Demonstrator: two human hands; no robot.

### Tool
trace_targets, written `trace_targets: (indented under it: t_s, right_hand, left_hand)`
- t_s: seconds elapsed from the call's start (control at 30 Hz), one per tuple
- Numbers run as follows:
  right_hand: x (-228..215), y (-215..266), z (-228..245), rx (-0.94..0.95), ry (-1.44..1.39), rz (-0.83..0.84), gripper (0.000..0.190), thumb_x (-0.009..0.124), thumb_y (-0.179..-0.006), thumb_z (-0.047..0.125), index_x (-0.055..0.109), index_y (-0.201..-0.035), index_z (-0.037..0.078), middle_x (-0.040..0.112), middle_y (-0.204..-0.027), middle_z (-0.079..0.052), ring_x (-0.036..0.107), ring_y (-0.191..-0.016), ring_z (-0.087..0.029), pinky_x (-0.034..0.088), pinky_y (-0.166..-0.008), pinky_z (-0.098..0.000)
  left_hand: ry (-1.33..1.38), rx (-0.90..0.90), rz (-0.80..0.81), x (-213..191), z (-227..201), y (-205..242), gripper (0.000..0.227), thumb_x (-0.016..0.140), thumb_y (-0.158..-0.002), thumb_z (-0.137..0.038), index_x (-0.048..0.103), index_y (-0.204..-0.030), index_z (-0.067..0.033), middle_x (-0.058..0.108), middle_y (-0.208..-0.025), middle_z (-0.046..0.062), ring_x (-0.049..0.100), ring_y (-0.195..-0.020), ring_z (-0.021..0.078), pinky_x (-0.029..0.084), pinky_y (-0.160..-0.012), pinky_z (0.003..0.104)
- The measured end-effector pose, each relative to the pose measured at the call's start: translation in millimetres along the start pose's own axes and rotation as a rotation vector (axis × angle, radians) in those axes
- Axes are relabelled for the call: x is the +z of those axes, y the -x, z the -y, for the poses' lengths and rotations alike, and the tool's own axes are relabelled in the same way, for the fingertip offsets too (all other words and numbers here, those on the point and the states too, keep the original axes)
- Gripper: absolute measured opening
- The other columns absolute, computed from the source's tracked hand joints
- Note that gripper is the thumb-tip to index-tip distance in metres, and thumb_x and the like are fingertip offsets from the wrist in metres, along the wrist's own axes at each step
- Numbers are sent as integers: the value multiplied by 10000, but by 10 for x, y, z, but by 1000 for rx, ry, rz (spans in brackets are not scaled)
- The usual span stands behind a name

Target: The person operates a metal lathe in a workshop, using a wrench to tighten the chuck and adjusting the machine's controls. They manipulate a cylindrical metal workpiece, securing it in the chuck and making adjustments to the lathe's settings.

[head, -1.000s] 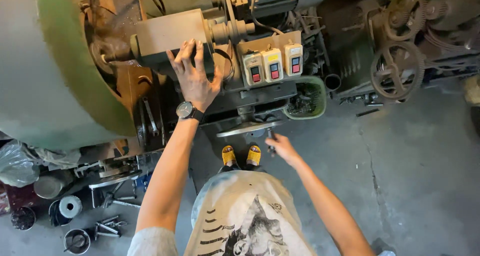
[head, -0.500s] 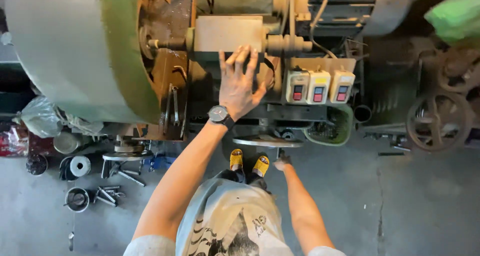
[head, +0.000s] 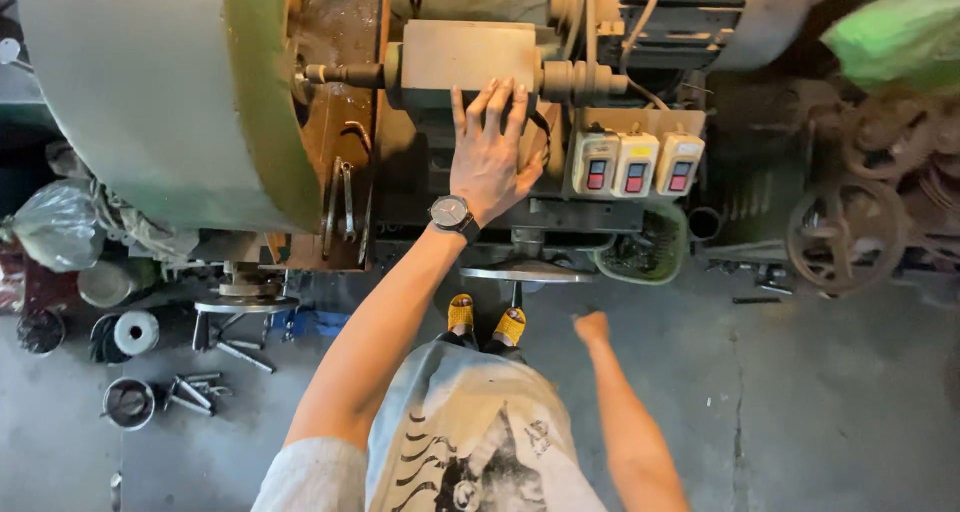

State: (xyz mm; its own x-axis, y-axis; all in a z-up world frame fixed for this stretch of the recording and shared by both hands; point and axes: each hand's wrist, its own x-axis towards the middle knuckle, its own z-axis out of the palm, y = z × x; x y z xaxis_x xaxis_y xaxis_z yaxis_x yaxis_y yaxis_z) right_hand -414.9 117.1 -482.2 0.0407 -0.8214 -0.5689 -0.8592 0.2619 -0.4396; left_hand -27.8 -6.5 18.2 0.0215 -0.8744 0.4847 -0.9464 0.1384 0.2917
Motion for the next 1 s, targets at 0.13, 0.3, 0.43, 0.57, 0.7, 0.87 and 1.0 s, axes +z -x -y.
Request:
trace_targets:
  t_s: [0.13,0.3,0.43,0.57,0.7,0.87,1.0]
  right_hand:
    - [-1448,457,600,47,-286,-368,306,683,-853,189,698,-987,-85,745,-929,-270,735,-912,-407,543,-787,-498]
    - [-2613,803,1652,-230,-461,-763,233,692,-952,121,666,-1138,-16,729,-1045,-163,712,-982,-284,550,-883,-395]
    - [-2999,1228,2470,-417,-596,-720,315,636,-990,39,615,-1301,-9,693,-1197,-145,697,-1074,-236,575,-891,-328]
    - [-3114,1564,2895,-557,-417,-690,406,617,-954,10,579,-1358,-12,599,-1351,-207,653,-1172,-314,595,-885,-363]
    - [-2997,1472,2735,-630,-185,-795,498,656,-928,8,556,-1417,12,578,-1405,-211,576,-1303,-400,515,-1082,-471]
    - [-2971,1455,2908,-628,131,-676,793,689,-884,58,372,-1609,115,214,-1649,-286,336,-1406,-522,365,-1178,-584]
    - [-3036,1434,3031,-596,238,-611,868,670,-863,40,325,-1640,212,114,-1700,-247,279,-1489,-532,392,-1130,-603]
  left_hand:
    - [29,19,-15,-17,47,12,877,777,-850,-338,359,-1542,1,351,-1557,195,298,-1478,392,116,-1261,670]
    - [90,29,-58,68,-152,148,844,777,-873,-280,350,-1539,12,332,-1562,217,282,-1493,406,102,-1265,673]
    - [218,129,-57,266,-398,515,780,753,-899,-176,359,-1551,-9,327,-1582,216,286,-1528,395,118,-1300,652]
    - [353,162,131,562,-556,871,784,746,-838,-151,397,-1525,-4,373,-1569,208,296,-1522,377,154,-1304,632]
    - [298,194,216,777,-646,952,780,729,-826,-138,397,-1512,30,353,-1591,216,263,-1545,370,131,-1288,648]
    - [144,197,321,753,-827,763,827,686,-801,-147,368,-1527,86,211,-1663,245,153,-1565,388,86,-1223,681]
    - [-15,181,315,970,-891,693,800,639,-828,-141,375,-1548,85,181,-1687,239,122,-1584,378,81,-1227,677]
